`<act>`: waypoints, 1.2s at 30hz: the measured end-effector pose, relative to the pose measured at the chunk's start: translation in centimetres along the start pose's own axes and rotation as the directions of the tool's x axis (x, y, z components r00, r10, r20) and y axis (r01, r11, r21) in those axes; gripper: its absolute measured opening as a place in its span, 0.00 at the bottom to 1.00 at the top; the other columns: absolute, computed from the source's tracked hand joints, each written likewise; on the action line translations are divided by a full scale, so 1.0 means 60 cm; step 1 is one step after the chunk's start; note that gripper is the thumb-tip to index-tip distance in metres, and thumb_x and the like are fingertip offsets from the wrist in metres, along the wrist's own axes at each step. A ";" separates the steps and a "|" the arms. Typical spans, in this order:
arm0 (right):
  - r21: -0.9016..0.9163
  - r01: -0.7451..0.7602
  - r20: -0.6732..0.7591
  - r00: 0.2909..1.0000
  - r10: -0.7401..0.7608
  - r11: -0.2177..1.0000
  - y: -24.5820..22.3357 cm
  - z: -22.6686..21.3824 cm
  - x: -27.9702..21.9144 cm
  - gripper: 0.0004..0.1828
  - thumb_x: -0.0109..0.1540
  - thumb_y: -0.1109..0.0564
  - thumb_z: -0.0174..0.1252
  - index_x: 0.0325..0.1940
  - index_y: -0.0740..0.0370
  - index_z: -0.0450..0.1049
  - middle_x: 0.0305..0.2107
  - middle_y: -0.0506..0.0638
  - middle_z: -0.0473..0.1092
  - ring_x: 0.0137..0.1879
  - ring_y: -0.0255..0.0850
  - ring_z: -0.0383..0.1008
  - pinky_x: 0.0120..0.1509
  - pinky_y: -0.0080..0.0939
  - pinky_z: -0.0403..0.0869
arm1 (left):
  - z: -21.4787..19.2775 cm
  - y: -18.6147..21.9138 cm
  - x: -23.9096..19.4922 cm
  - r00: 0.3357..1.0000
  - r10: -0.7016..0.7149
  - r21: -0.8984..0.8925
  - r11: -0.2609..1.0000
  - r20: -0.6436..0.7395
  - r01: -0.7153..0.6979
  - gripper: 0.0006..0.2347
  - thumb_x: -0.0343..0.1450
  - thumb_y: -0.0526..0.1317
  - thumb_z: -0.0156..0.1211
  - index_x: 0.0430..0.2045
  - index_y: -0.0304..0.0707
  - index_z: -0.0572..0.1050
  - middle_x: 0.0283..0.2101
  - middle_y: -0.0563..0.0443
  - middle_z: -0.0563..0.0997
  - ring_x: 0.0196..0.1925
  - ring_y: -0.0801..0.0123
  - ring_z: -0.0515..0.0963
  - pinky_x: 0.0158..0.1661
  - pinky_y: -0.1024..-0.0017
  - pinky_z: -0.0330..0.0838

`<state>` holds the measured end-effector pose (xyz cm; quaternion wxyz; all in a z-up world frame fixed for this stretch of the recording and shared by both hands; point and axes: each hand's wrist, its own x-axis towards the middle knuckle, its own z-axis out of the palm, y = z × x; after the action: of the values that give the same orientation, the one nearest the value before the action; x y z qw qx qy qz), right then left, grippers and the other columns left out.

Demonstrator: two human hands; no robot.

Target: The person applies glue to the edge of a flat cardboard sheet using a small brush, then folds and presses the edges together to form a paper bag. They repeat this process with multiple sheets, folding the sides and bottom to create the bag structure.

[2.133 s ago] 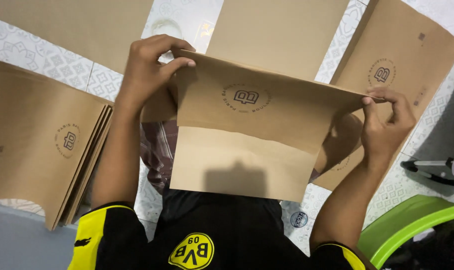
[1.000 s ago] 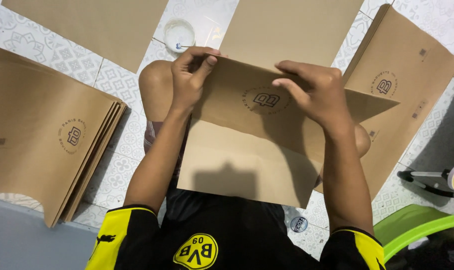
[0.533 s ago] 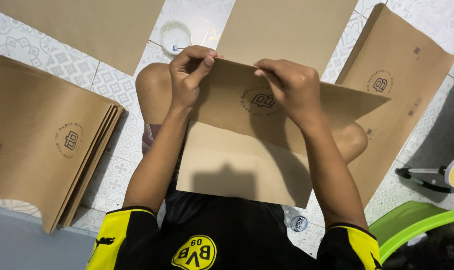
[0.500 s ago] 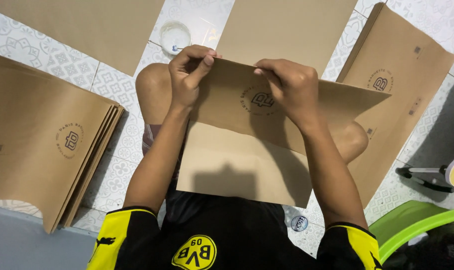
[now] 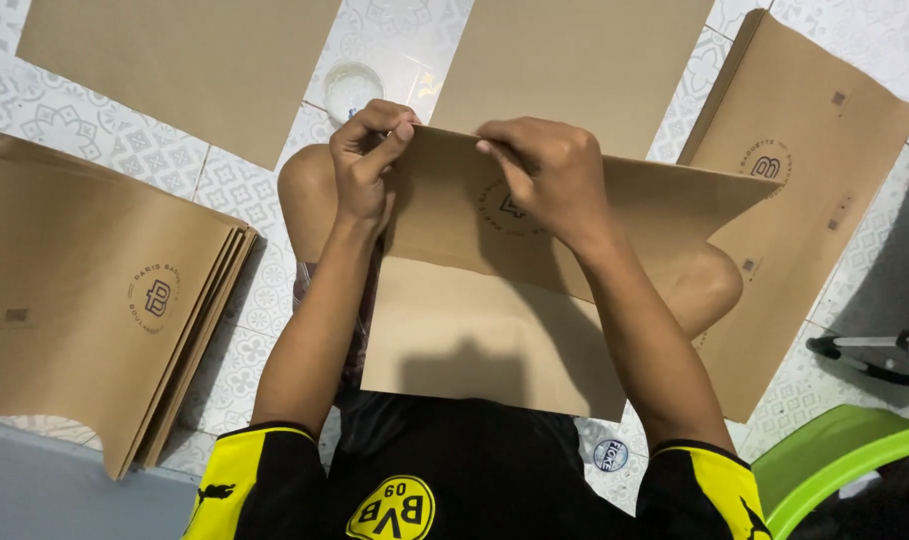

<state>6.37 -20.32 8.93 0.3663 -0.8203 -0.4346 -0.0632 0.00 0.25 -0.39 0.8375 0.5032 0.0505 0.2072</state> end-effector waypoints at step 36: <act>-0.216 -0.128 0.043 0.989 0.141 0.968 0.284 -0.222 -0.214 0.07 0.70 0.67 0.76 0.51 0.68 0.86 0.42 0.59 0.82 0.45 0.46 0.82 0.47 0.41 0.76 | -0.015 -0.055 0.092 0.984 -0.071 0.123 0.988 -0.163 0.092 0.08 0.69 0.38 0.74 0.28 0.43 0.77 0.30 0.58 0.75 0.30 0.81 0.66 0.26 0.82 0.50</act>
<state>14.29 -43.67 3.84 0.2671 -0.8838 -0.3793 -0.0604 5.76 1.83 -3.01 0.8041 0.5360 0.1507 0.2081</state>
